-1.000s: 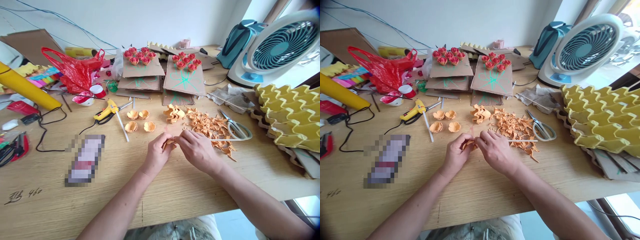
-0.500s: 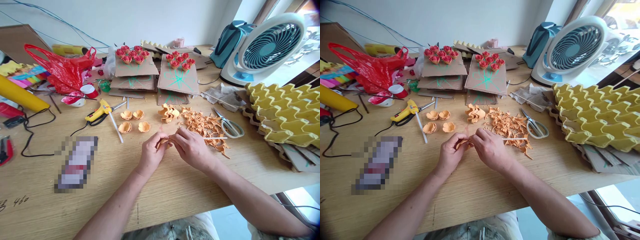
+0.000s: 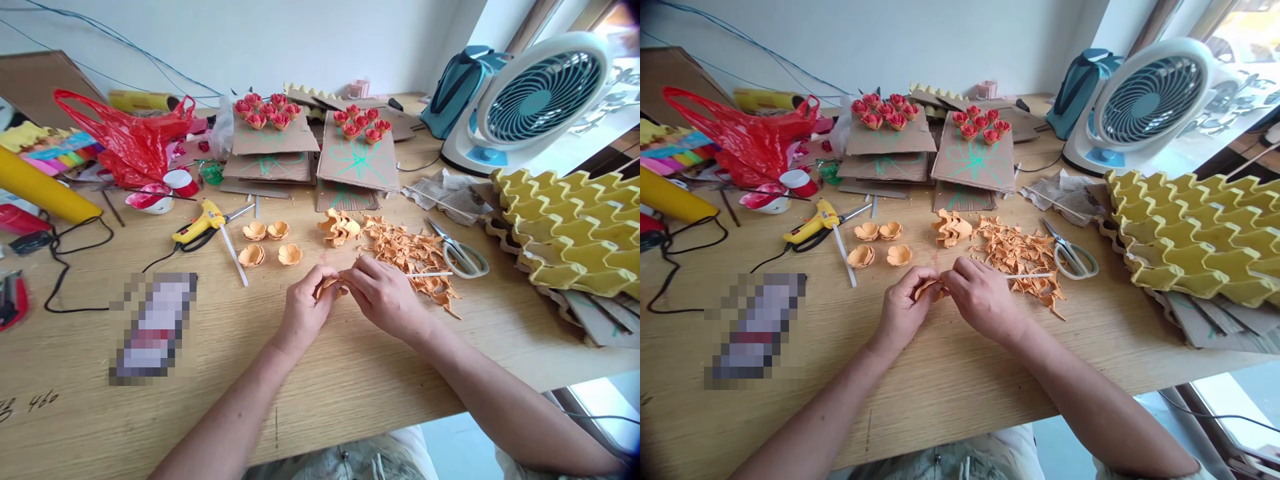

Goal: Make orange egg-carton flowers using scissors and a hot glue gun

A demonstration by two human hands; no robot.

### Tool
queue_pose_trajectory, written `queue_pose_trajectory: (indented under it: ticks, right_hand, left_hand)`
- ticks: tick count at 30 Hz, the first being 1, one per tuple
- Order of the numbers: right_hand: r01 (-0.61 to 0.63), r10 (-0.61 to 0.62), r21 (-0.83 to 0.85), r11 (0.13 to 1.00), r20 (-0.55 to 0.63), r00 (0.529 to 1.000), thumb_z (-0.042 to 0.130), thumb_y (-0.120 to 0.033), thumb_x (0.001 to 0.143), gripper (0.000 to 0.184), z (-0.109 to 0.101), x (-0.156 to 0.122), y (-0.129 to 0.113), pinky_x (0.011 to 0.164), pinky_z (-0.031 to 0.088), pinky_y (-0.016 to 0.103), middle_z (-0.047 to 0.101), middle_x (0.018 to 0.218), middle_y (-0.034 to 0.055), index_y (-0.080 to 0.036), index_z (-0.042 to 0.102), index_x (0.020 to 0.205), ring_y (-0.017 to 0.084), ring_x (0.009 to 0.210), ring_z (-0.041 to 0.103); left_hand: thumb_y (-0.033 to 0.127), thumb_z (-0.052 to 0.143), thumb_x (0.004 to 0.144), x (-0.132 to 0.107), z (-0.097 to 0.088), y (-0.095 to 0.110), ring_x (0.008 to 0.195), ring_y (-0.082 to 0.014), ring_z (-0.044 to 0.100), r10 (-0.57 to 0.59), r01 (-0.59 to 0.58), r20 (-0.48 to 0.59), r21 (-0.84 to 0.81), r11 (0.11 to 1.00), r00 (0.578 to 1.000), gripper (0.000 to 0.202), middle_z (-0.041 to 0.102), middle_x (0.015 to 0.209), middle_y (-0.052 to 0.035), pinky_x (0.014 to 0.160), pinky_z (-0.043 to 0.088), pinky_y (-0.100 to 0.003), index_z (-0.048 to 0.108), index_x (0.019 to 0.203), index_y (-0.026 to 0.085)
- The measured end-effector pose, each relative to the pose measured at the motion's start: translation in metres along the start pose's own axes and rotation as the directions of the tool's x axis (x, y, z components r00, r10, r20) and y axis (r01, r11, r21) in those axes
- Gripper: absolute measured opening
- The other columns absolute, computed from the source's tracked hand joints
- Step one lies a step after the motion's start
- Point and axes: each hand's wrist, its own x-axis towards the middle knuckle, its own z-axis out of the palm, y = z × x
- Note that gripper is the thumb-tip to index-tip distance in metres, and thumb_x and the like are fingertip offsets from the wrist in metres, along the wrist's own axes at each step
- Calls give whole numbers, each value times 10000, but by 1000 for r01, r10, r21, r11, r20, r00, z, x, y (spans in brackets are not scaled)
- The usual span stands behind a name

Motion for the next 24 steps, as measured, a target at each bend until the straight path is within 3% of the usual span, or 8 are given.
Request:
queue_pose_trajectory:
  ticks: [6,11,14,22,24]
  right_hand:
    - [76,-76,-71,995,1,997,481,-216,1048,237,-4,-1,0,665,356,305,611,832,59,-172,706,988,182,731,520]
    - [-51,53,117,992,-15,998,481,-255,1056,222,-2,-1,-1,686,396,288,630,883,59,-182,690,1044,167,764,560]
    - [-64,66,139,988,-13,998,479,-243,1054,221,-2,0,-1,677,393,283,634,890,59,-187,692,1030,165,766,570]
    - [42,-44,-76,996,-21,999,480,-211,1044,241,-6,0,-3,670,363,313,626,832,58,-181,708,972,186,732,526]
    - [37,-39,-53,998,-35,999,479,-237,1053,238,-5,0,-3,687,373,313,640,847,60,-182,704,998,185,751,542]
  left_hand:
    - [252,629,955,1,-1,2,755,-134,743,3,-3,20,-32,999,1000,51,723,820,14,693,585,-214,613,926,214]
    - [200,595,965,0,-4,7,798,-124,721,121,-115,-37,122,986,992,48,748,876,4,737,557,-211,627,991,224]
    - [180,584,960,-1,-3,7,783,-125,715,122,-112,-44,184,977,992,80,756,879,-2,725,549,-212,628,1012,222]
    - [219,612,945,1,2,8,740,-134,728,21,-21,-45,-7,1000,999,29,727,819,3,693,582,-224,611,918,208]
    - [200,609,939,1,2,9,751,-131,723,30,-31,-62,-14,999,998,17,728,832,3,700,582,-224,616,926,209]
